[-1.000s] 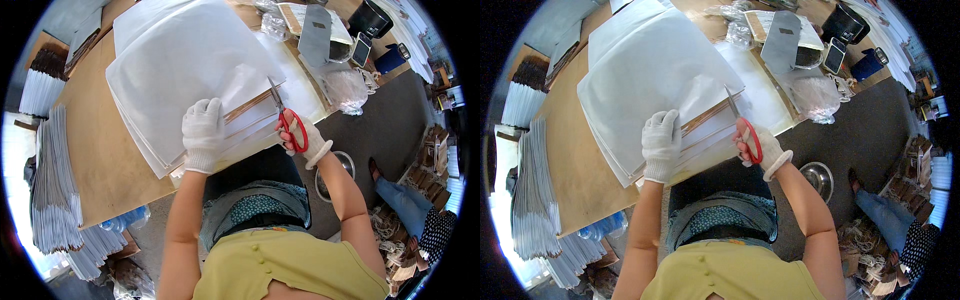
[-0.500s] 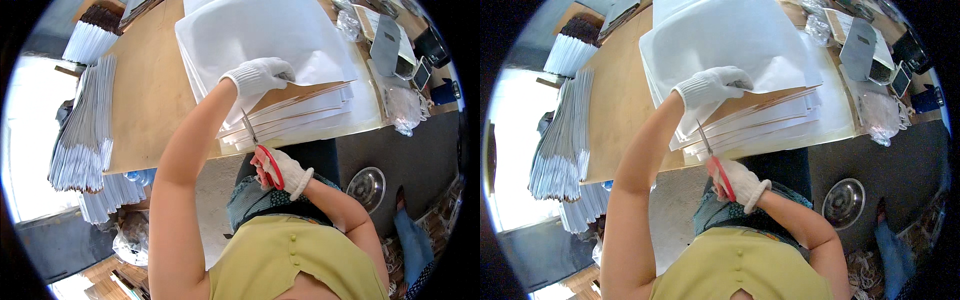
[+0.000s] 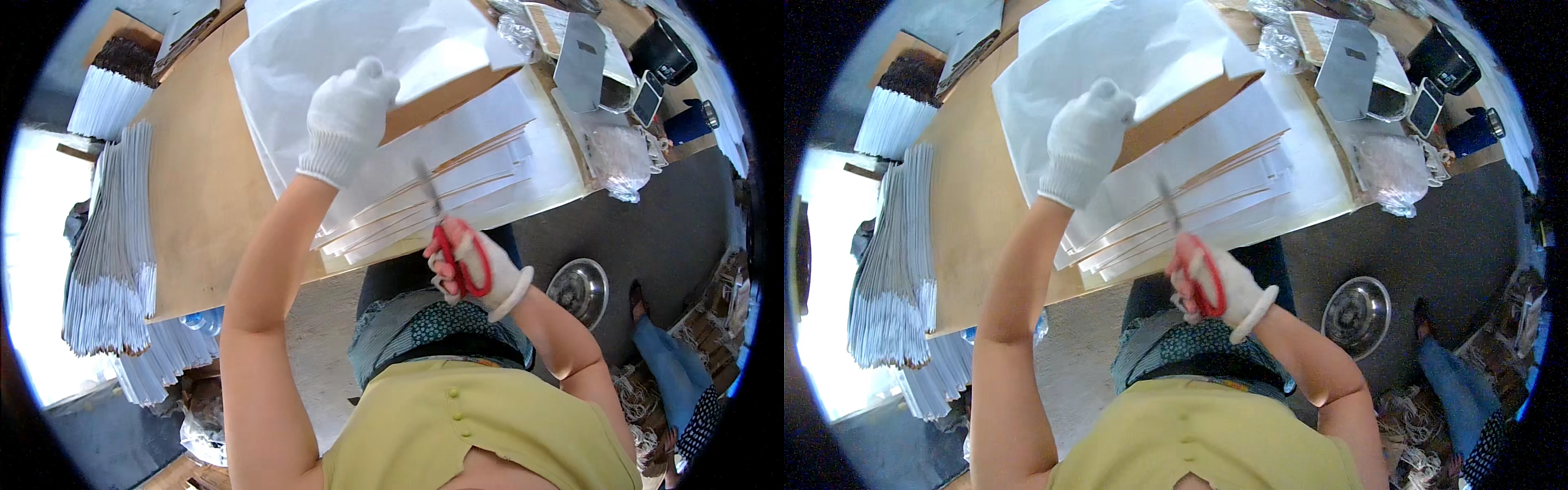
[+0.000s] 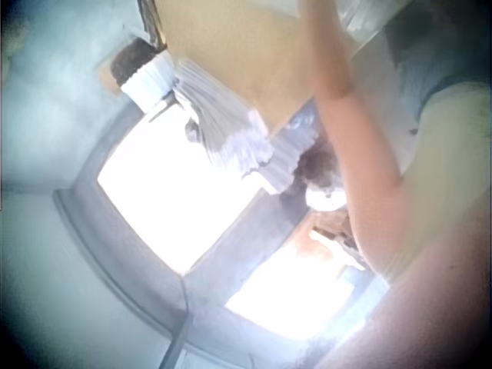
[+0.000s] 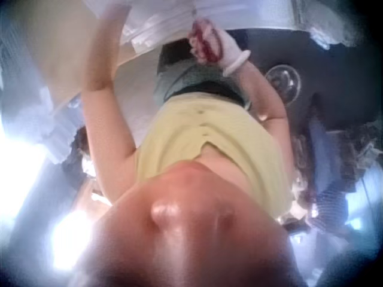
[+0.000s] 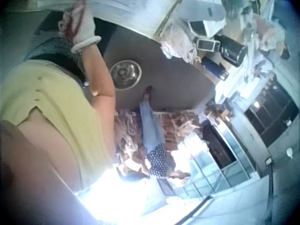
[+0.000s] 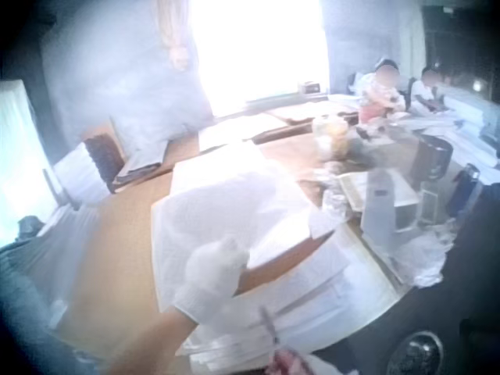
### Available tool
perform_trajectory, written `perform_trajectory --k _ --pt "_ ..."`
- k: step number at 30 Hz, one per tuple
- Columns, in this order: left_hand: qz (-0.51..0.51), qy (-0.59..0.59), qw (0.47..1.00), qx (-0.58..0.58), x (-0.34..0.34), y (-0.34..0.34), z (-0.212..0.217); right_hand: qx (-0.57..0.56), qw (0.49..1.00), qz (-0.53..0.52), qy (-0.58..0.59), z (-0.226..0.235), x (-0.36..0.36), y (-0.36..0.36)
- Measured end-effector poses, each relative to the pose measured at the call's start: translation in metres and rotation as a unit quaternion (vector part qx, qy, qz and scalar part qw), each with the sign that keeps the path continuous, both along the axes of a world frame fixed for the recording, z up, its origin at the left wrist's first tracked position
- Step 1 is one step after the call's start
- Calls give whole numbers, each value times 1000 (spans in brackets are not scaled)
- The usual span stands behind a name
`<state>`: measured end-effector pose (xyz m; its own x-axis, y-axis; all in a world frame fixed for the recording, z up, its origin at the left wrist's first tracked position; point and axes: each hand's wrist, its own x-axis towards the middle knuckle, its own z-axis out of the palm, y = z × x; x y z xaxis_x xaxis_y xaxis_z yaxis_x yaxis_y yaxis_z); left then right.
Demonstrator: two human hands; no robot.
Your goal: The person aligns a stack of white paper sheets on a table and uses red-handled scissors to trim the edges. The person repeatedly adjusts the stack and cuts along the sides, producing trimmed sheets and offcuts.
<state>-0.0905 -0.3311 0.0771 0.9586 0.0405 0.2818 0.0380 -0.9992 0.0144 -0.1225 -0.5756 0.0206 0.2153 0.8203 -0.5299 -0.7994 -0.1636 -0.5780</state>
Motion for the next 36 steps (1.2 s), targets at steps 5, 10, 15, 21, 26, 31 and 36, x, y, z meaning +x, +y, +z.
perform_trajectory --k 5,10,15,21,26,31,36 --pt "-57 35 994 -90 -16 -14 -45 19 995 -85 50 6 23 -11" --pt "6 34 989 -146 -22 -46 -46 3 999 -45 -11 -2 41 -12" --pt "33 62 983 -167 -21 -43 -49 18 999 3 -51 -8 37 -40" --pt "-14 62 981 -182 -22 -33 -50 -69 979 -127 -143 -21 90 -59" --pt "-46 116 961 -246 -23 -16 -44 -34 979 -133 -149 -38 69 -57" --pt "-79 221 916 -325 -11 10 -31 41 998 35 -36 -48 -17 -6" --pt "-72 245 911 -323 -8 10 -30 20 977 124 -174 -72 -56 43"
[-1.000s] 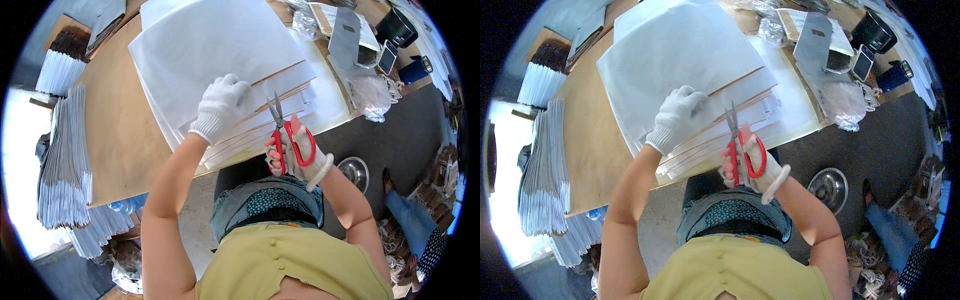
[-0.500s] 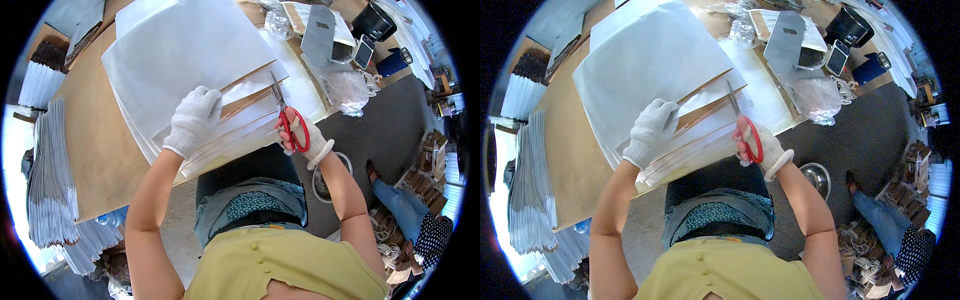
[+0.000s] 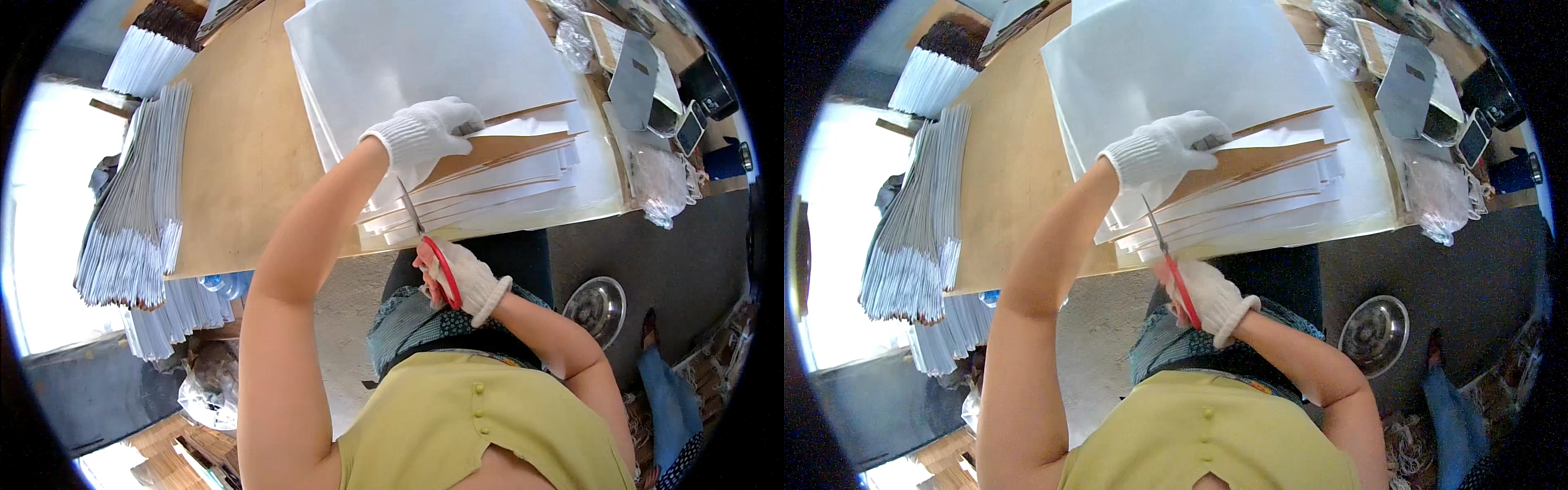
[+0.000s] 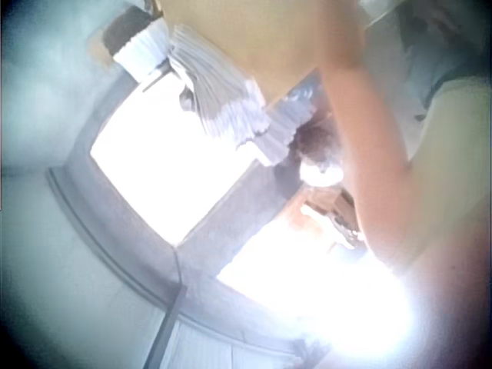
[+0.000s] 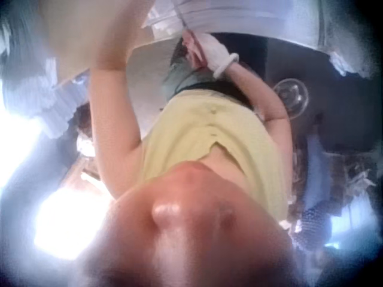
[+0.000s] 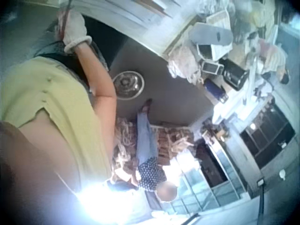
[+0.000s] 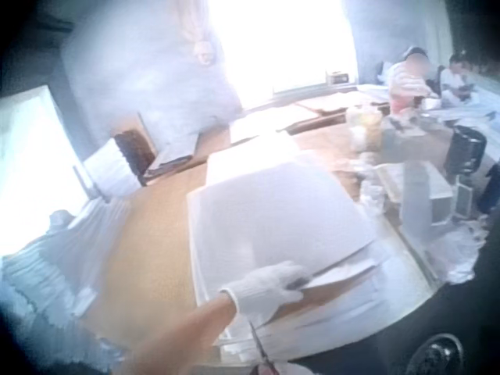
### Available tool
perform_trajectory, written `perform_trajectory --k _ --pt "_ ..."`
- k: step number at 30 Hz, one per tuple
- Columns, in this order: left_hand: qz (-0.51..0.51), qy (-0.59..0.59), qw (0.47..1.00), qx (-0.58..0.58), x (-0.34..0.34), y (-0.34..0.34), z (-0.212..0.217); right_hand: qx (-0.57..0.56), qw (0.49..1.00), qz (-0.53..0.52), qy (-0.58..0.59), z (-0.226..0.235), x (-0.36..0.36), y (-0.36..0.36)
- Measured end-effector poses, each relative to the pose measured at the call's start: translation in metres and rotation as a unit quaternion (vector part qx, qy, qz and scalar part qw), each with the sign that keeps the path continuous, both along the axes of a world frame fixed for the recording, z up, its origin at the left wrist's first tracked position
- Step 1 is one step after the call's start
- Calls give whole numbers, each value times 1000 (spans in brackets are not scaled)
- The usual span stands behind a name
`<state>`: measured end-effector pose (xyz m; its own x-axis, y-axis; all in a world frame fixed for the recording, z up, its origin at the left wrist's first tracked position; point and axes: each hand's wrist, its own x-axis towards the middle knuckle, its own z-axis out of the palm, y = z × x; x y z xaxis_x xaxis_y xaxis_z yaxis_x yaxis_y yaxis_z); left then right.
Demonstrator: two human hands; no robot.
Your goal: The person aligns a stack of white paper sheets on a table and uses red-handled scissors to trim the edges. The person repeatedly adjusts the stack and cuts along the sides, producing trimmed sheets and offcuts.
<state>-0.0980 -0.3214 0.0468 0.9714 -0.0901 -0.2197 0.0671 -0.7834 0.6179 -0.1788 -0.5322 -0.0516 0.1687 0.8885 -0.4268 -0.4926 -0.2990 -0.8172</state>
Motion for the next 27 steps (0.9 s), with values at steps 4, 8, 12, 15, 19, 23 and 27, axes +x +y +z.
perform_trajectory --k 4,8,12,15,19,23,27 --pt "27 -14 997 72 -2 -2 -3 -111 993 -18 27 38 7 10" --pt "59 -135 976 163 7 4 16 -93 989 -38 111 65 20 -12" --pt "103 -261 914 294 14 -2 33 -44 982 -85 160 58 49 -46" --pt "25 -298 888 350 2 -7 15 33 969 -161 186 86 64 -53" --pt "38 -231 940 248 -13 -26 -22 18 936 -178 303 58 85 -54" --pt "71 -183 957 213 -19 -49 -12 40 971 -156 179 59 94 -56" --pt "127 -183 951 216 -18 -52 -19 -24 982 -146 120 75 89 -72"
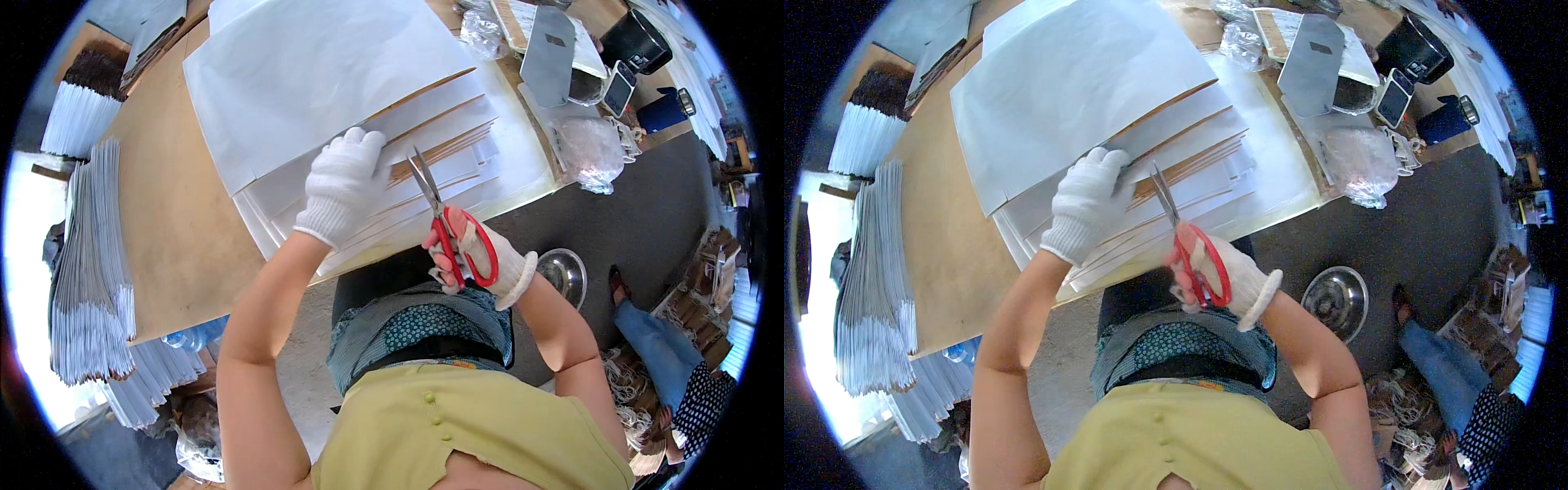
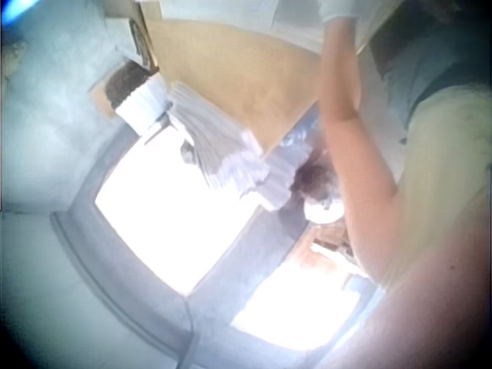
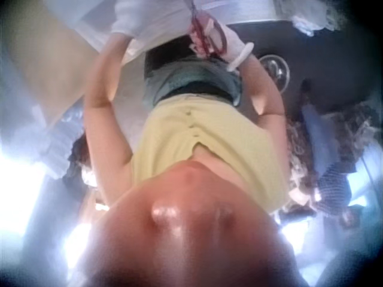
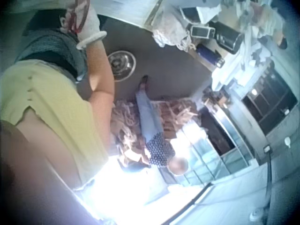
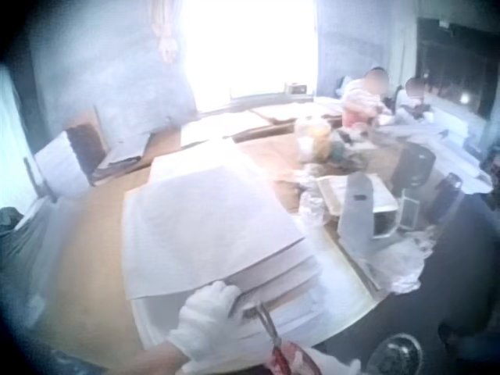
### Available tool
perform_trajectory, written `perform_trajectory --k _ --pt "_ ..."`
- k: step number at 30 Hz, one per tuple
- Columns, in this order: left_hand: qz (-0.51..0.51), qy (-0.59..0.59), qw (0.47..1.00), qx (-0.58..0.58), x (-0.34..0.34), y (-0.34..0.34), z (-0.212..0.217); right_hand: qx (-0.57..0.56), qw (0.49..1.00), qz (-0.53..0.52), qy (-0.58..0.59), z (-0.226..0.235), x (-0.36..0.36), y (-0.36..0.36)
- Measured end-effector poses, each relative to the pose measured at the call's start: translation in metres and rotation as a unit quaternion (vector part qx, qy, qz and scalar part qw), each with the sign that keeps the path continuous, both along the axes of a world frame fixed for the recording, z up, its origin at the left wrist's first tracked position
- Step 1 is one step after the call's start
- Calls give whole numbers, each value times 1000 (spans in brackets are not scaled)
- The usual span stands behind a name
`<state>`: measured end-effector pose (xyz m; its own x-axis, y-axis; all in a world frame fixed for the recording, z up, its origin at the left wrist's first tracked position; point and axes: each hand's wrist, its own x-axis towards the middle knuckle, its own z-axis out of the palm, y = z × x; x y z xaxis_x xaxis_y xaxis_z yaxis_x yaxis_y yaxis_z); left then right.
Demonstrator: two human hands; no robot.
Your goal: The person aligns a stack of white paper sheets on a table and uses red-handled scissors to trim the edges. The person repeatedly adjusts the stack and cuts along the sides, producing trimmed sheets and offcuts.
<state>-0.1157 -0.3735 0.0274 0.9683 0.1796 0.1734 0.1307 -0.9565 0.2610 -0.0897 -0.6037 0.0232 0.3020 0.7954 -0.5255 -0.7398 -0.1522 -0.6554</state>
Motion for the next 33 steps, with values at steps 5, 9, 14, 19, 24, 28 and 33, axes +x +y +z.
perform_trajectory --k 5,9,14,19,24,28,33 --pt "-43 -10 998 -50 2 12 -2 -100 988 -89 -82 -6 45 -24" --pt "-55 18 995 -82 1 18 4 -75 985 -108 -114 -31 64 -32" --pt "-87 112 947 -288 7 43 13 13 997 -60 41 -50 -8 -1" --pt "-90 180 917 -345 14 49 24 45 981 172 -74 -45 -70 51" --pt "-90 140 952 -256 8 50 15 -93 975 185 -86 -32 -80 87" --pt "-72 50 992 -93 19 56 23 -45 971 198 -128 -19 -67 65" --pt "-4 -65 992 112 28 59 50 39 997 49 38 1 -40 27"
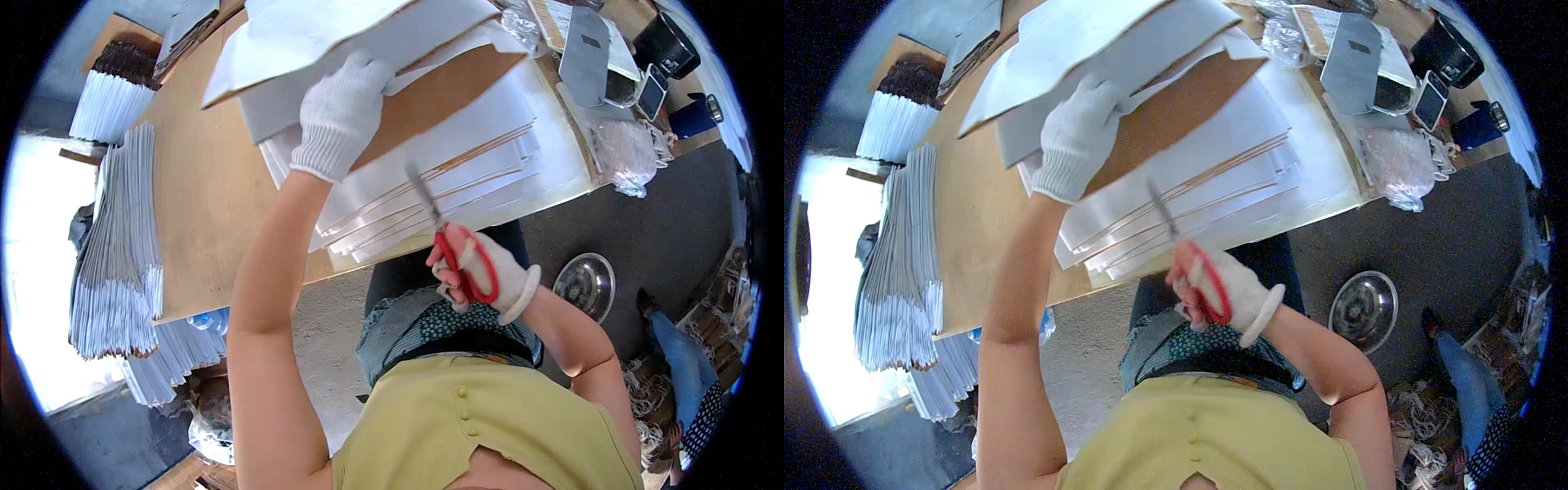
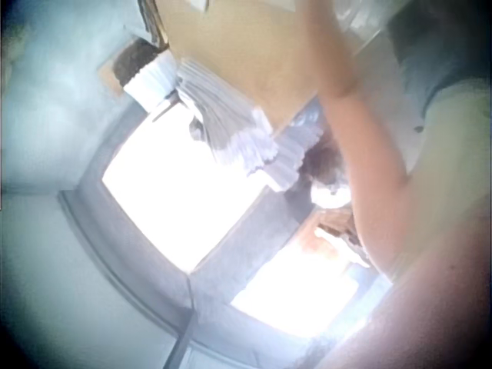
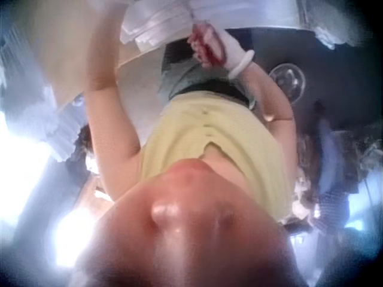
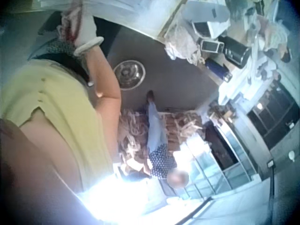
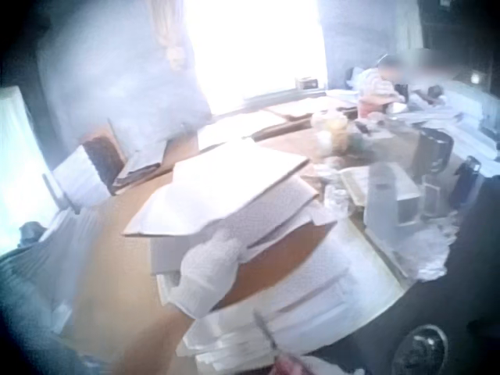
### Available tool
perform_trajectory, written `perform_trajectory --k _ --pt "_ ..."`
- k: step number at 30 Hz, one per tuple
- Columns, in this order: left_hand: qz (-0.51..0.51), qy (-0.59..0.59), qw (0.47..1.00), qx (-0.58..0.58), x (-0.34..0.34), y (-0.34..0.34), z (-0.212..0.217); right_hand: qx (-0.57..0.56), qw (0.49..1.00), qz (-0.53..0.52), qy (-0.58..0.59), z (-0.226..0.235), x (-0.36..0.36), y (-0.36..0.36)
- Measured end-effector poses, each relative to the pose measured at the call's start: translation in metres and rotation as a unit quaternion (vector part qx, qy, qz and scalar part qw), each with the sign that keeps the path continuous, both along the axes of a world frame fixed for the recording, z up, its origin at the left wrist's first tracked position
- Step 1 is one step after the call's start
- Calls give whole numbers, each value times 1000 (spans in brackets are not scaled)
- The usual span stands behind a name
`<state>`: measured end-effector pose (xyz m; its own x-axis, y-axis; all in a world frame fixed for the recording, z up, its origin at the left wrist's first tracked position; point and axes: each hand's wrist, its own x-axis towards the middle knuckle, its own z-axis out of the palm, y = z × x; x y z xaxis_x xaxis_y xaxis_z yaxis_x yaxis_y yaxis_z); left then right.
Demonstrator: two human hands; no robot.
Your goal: The person aligns a stack of white paper sheets on a table and uses red-handled scissors to trim the edges. The person repeatedly adjusts the stack and cuts along the sides, producing trimmed sheets and offcuts.
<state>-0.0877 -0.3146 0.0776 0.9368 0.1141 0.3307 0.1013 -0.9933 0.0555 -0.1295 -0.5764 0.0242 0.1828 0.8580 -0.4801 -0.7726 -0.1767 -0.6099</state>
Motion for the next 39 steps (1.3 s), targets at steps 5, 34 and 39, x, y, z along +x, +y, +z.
perform_trajectory --k 5,34,39 --pt "-5 74 997 -3 -18 -17 -62 -25 990 -120 75 1 16 -3" --pt "-101 269 891 -351 -20 -4 -30 33 994 106 -5 -56 -50 46" --pt "-90 253 917 -294 -23 -1 -34 -106 990 85 -35 -33 -55 75"
